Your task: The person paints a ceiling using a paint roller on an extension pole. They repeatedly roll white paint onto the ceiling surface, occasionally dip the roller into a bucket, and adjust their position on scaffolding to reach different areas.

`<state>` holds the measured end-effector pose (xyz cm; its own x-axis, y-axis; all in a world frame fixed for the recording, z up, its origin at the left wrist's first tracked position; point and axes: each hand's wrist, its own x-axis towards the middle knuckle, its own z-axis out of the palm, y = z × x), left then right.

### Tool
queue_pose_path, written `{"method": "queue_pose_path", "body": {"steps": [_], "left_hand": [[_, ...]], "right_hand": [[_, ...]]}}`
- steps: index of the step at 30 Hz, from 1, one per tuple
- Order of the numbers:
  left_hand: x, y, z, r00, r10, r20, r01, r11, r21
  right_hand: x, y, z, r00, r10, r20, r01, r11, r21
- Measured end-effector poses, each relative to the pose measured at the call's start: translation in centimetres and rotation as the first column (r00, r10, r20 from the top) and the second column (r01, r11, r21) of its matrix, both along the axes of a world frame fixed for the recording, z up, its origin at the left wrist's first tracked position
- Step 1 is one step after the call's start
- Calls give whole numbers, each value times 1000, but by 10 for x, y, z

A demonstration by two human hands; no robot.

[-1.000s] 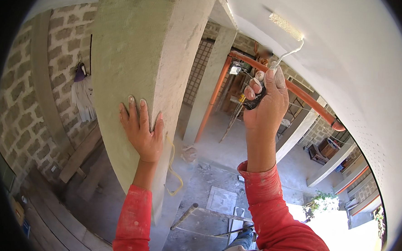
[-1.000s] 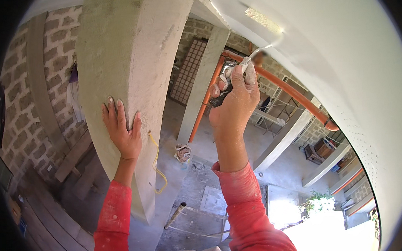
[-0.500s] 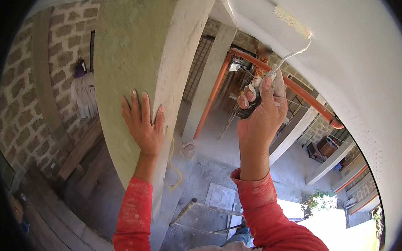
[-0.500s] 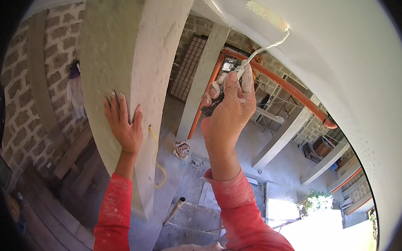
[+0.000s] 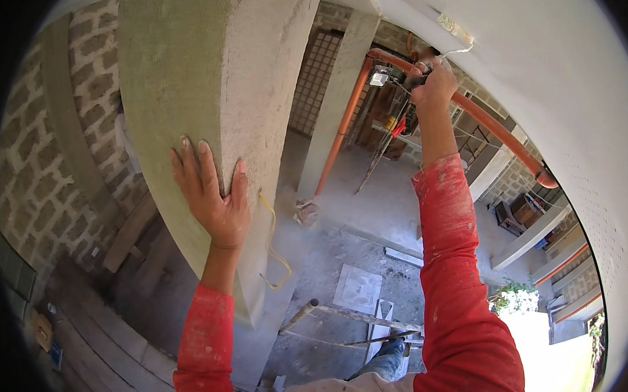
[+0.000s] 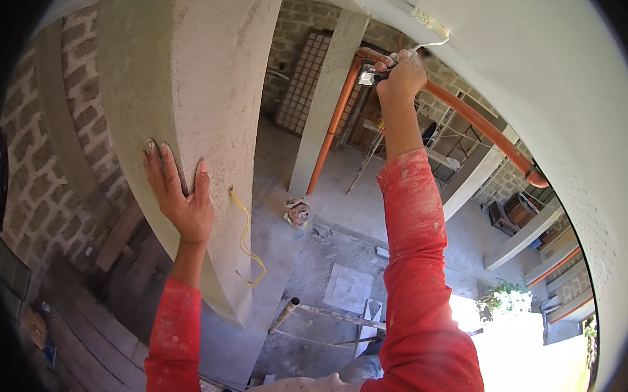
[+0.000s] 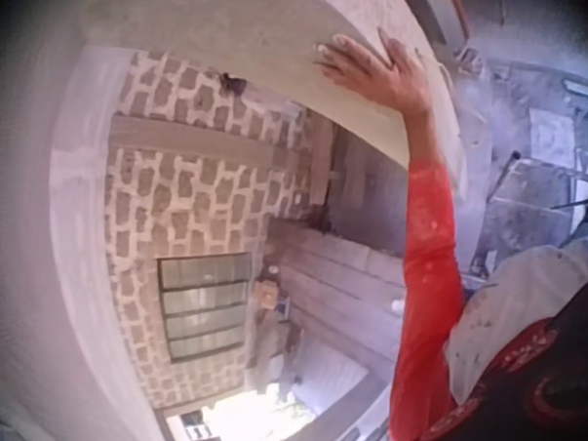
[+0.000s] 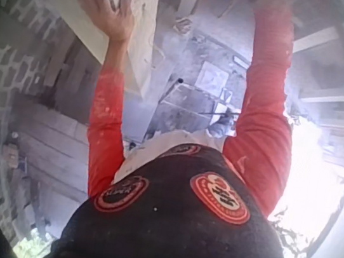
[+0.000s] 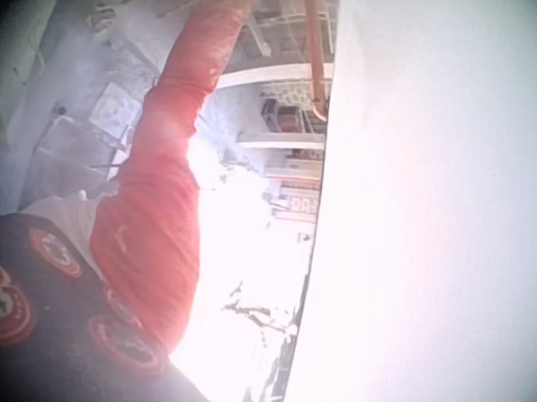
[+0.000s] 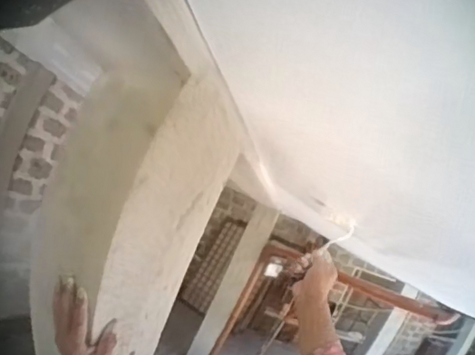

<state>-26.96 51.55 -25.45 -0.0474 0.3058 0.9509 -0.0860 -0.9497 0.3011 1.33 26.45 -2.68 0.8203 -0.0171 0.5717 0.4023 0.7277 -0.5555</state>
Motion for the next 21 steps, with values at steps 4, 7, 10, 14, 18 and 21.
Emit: {"method": "queue_pose_path", "body": {"steps": [4, 7, 10, 14, 18, 21], "left_hand": [[3, 1, -1, 1000, -2, 5, 1, 1000, 12], [2, 0, 0, 1000, -17, -1, 17, 1000, 18], [6, -2, 1, 999, -32, -7, 32, 999, 10], [-1, 3, -1, 1000, -3, -18, 3, 1000, 17], [-3, 3, -2, 1000, 3, -20, -2, 1000, 15], [-1, 1, -1, 1000, 5, -6, -5, 1000, 7]], "right_hand": [[87, -17, 11, 997, 71, -40, -70, 997, 24], [134, -25, 19, 991, 93, -93, -91, 996, 27], [177, -43, 30, 986, 100, -137, -97, 995, 27], [179, -16, 30, 978, 155, -137, -150, 988, 42], [138, 15, 32, 988, 70, -138, -67, 997, 23], [143, 11, 41, 991, 57, -122, -51, 997, 52]]}}
